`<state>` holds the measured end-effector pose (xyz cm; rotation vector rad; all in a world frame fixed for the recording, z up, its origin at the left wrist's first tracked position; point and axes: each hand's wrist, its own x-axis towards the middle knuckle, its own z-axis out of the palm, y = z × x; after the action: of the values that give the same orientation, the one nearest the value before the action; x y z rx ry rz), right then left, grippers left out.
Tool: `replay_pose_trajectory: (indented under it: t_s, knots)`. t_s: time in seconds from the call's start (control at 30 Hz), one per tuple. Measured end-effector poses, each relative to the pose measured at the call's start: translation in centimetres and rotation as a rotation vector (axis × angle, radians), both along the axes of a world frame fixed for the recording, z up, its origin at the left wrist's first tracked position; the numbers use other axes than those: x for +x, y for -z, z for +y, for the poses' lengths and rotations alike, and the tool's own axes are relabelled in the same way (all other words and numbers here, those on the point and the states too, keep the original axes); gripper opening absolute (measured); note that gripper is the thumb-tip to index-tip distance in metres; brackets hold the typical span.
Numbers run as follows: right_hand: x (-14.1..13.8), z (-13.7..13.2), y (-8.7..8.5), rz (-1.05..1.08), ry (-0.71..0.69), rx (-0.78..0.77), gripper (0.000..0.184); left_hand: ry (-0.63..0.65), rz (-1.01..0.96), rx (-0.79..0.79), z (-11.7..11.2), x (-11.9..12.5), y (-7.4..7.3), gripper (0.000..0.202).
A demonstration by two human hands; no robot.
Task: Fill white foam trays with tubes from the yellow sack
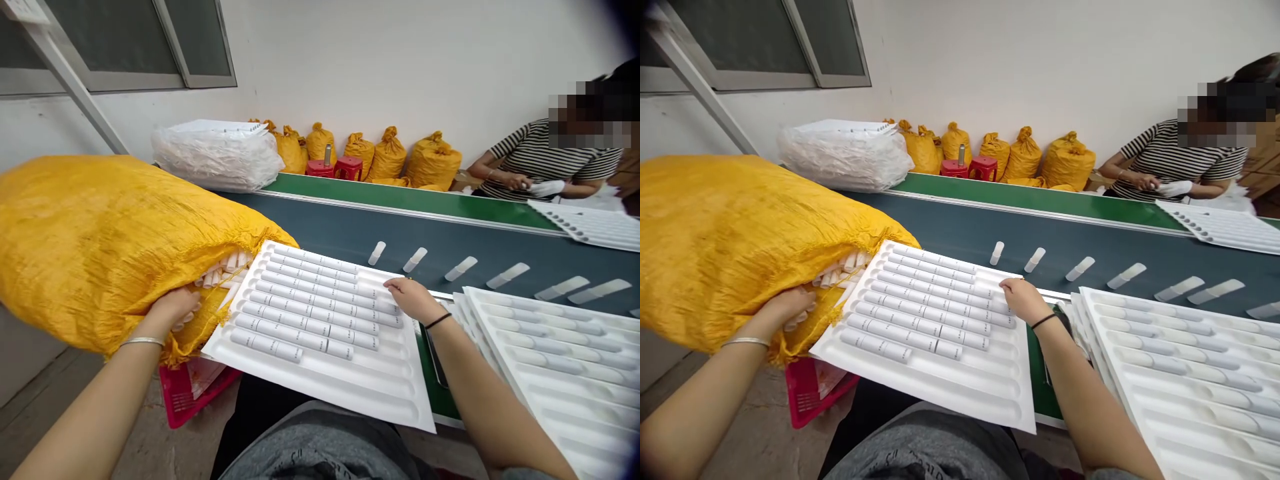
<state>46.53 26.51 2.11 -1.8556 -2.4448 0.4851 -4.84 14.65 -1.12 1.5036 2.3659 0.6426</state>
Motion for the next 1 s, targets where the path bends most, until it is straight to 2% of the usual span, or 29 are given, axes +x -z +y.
replay_pose_trajectory:
  t_s: [0.1,0.17,0.27,0.33,0.4,0.5,0.6,0.67,0.73,0.8,0.87,1.0]
  knots:
    - [-1.2,0.1,1.0,0.018,-0.062,0.006,0.038,-0.086,-0.001,-0.117,-0.6,1.8,1.4,0.034]
    - [-2.0,0.4,1.4,0.017,-0.097,0.013,0.034,-0.098,0.006,-0.107,-0.9,3.1,1.7,0.046]
    - [-2.8,0.6,1.6,0.021,-0.142,0.041,0.026,-0.071,0.018,0.006,-1.7,4.9,1.1,0.063]
    - [-2.9,0.2,1.3,0.038,-0.138,0.087,0.024,-0.045,0.024,0.113,-2.7,6.1,0.4,0.061]
    - [-2.7,-0.6,0.7,0.057,-0.107,0.133,0.026,-0.004,0.024,0.219,-3.7,7.6,-0.5,0.05]
    - [-2.8,-3.2,-0.4,0.24,-0.099,0.121,0.027,0.171,-0.084,0.465,-5.2,11.1,-1.7,0.032]
    - [-3.9,-7.0,-1.1,0.609,-0.213,-0.009,0.026,0.385,-0.261,0.694,-5.8,15.7,-2.9,0.023]
    - [-4.9,-9.5,-1.3,0.825,-0.302,-0.12,0.023,0.514,-0.31,0.682,-5.9,18.6,-3.8,0.031]
    - [-5.7,-11.5,-1.5,0.962,-0.358,-0.175,0.021,0.661,-0.279,0.61,-5.8,20.7,-4.5,0.043]
    - [-6.0,-12.6,-1.9,1.009,-0.379,-0.103,0.022,0.773,-0.178,0.572,-5.6,22.0,-5.2,0.053]
    - [-5.8,-12.8,-2.4,0.989,-0.432,0.046,0.027,0.828,-0.064,0.586,-5.6,22.5,-5.7,0.061]
    - [-5.2,-12.2,-3.5,0.895,-0.652,0.248,0.036,0.878,0.103,0.587,-5.8,22.7,-6.5,0.073]
